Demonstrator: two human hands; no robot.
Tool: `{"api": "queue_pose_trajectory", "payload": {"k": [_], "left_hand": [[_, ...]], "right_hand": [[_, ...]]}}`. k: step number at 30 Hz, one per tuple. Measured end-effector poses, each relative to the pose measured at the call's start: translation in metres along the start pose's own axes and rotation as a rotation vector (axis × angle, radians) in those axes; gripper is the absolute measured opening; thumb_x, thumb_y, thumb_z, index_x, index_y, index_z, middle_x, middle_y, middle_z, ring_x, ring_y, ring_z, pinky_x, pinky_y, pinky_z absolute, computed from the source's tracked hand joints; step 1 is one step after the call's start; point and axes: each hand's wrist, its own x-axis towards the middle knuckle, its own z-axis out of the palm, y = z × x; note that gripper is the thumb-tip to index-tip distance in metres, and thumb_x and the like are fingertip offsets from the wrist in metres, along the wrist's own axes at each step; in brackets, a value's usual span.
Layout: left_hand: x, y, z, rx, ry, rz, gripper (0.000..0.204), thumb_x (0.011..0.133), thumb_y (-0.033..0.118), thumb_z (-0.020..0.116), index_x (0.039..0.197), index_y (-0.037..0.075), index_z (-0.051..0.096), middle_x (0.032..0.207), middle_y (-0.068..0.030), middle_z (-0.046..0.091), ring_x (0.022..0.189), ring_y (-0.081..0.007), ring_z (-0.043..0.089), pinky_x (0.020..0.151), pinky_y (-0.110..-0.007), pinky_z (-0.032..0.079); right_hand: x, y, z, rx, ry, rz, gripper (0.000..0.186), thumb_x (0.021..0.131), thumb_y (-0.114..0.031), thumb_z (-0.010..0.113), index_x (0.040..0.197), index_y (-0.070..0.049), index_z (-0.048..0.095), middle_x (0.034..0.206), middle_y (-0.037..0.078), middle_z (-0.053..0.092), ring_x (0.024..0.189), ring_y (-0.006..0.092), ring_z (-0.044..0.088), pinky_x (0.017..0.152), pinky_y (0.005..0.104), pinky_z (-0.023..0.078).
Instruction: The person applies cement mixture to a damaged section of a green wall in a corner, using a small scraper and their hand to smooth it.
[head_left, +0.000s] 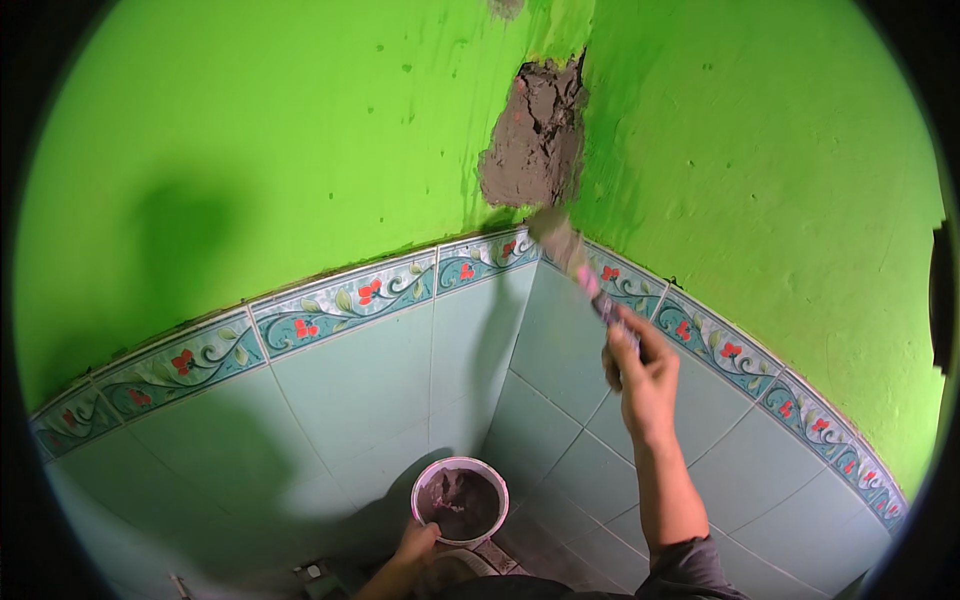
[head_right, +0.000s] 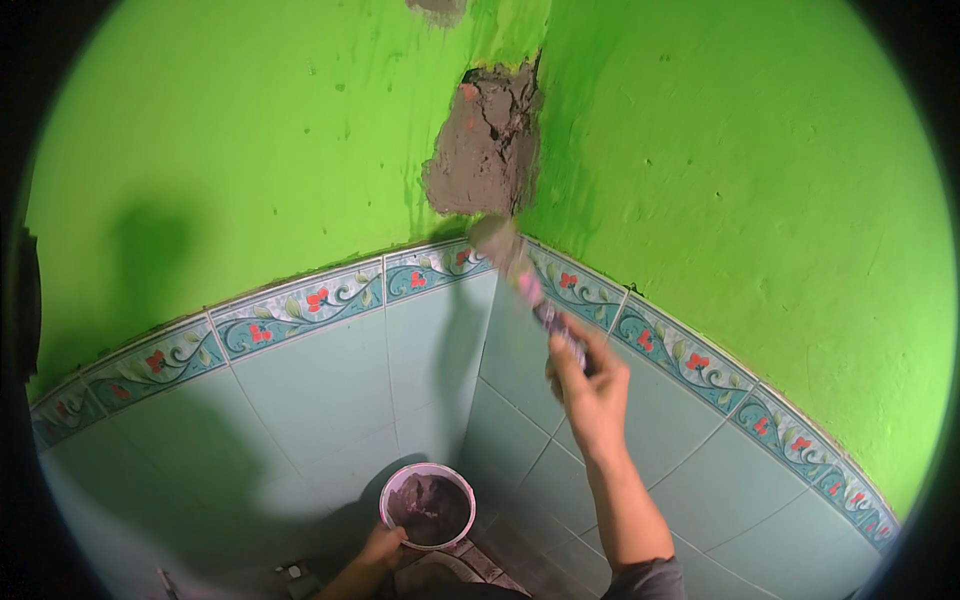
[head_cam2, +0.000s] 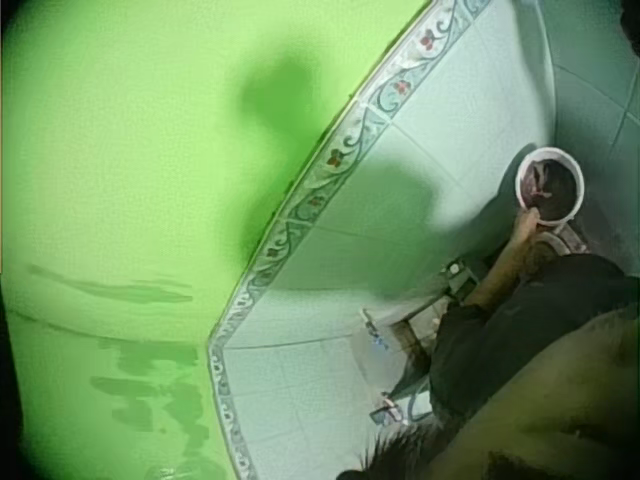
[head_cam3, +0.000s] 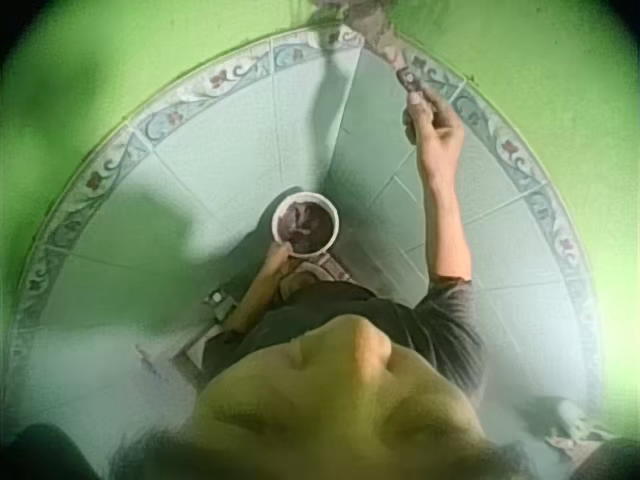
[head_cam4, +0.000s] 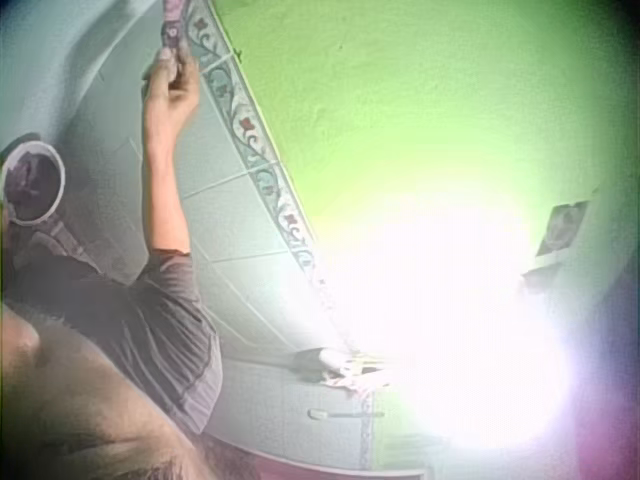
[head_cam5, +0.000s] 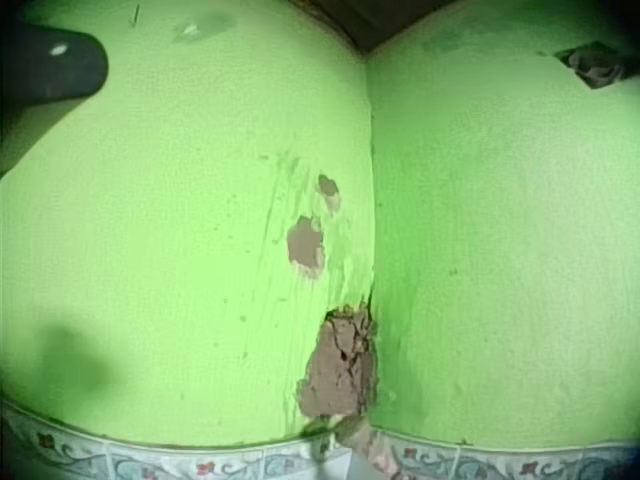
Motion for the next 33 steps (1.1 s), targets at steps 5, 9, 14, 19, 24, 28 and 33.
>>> {"api": "queue_pose_trajectory", "payload": {"k": [5, 9, 14, 19, 24, 28, 33], "left_hand": [[-0.005, 0.011, 0.011, 0.106, 0.08, -0.096, 0.051, 0.075, -0.007, 0.049, 0.126, -0.004, 0.052, 0.112, -0.0233, 0.062, 0.096, -0.0389, 0.067, 0.077, -0.052, 0.06], [-0.018, 0.015, 0.018, -0.157, 0.055, -0.05, 0.055, 0.075, -0.009, 0.047, 0.129, -0.002, 0.051, 0.117, -0.0222, 0.062, 0.101, -0.0373, 0.066, 0.083, -0.048, 0.059], [-0.04, 0.037, 0.026, -0.203, -0.01, -0.06, 0.061, 0.075, -0.011, 0.045, 0.135, 0.001, 0.048, 0.125, -0.021, 0.059, 0.112, -0.0362, 0.061, 0.086, -0.047, 0.058], [-0.051, 0.05, 0.033, -0.041, 0.038, 0.014, 0.066, 0.074, -0.008, 0.046, 0.14, -0.004, 0.039, 0.128, -0.0239, 0.056, 0.112, -0.0409, 0.061, 0.096, -0.052, 0.054], [0.019, -0.045, -0.03, -0.087, -0.052, -0.264, 0.05, 0.097, 0.007, 0.038, 0.146, 0.0, 0.034, 0.139, -0.0233, 0.049, 0.115, -0.0419, 0.06, 0.091, -0.052, 0.057], [0.031, -0.062, -0.041, -0.044, -0.041, -0.263, 0.047, 0.097, 0.007, 0.04, 0.143, -0.001, 0.038, 0.135, -0.0234, 0.053, 0.112, -0.0385, 0.062, 0.092, -0.049, 0.058], [0.011, -0.05, -0.038, -0.061, -0.06, -0.146, 0.042, 0.099, 0.008, 0.038, 0.14, 0.0, 0.043, 0.125, -0.0216, 0.061, 0.107, -0.0329, 0.066, 0.09, -0.047, 0.059]], "right_hand": [[0.073, -0.03, 0.027, -0.146, 0.139, -0.376, 0.034, 0.095, -0.014, 0.064, 0.124, 0.004, 0.06, 0.085, 0.005, 0.057, 0.068, 0.0096, 0.053, 0.057, 0.0243, 0.043], [0.129, -0.037, 0.049, -0.412, 0.256, -0.656, 0.034, 0.092, -0.007, 0.062, 0.124, 0.005, 0.059, 0.095, 0.012, 0.056, 0.08, 0.0192, 0.059, 0.068, 0.0315, 0.049], [0.171, -0.038, 0.074, -0.642, 0.45, -0.912, 0.038, 0.09, -0.002, 0.058, 0.127, 0.004, 0.055, 0.11, 0.023, 0.052, 0.091, 0.0391, 0.061, 0.077, 0.0445, 0.051], [0.18, -0.029, 0.105, -0.71, 0.448, -0.757, 0.05, 0.085, 0.005, 0.054, 0.135, 0.004, 0.046, 0.12, 0.028, 0.044, 0.099, 0.0455, 0.058, 0.081, 0.0482, 0.051], [0.179, -0.013, 0.129, -0.694, 0.427, -0.715, 0.06, 0.082, 0.009, 0.049, 0.141, 0.008, 0.038, 0.123, 0.033, 0.038, 0.108, 0.0495, 0.05, 0.09, 0.0466, 0.049], [0.183, 0.003, 0.145, -0.679, 0.434, -0.738, 0.057, 0.088, 0.004, 0.048, 0.144, 0.006, 0.036, 0.119, 0.032, 0.039, 0.104, 0.048, 0.05, 0.091, 0.0473, 0.047], [0.175, -0.003, 0.154, -0.531, 0.336, -0.624, 0.05, 0.097, -0.006, 0.048, 0.144, 0.002, 0.035, 0.114, 0.032, 0.044, 0.098, 0.0472, 0.053, 0.088, 0.0496, 0.047]]}}
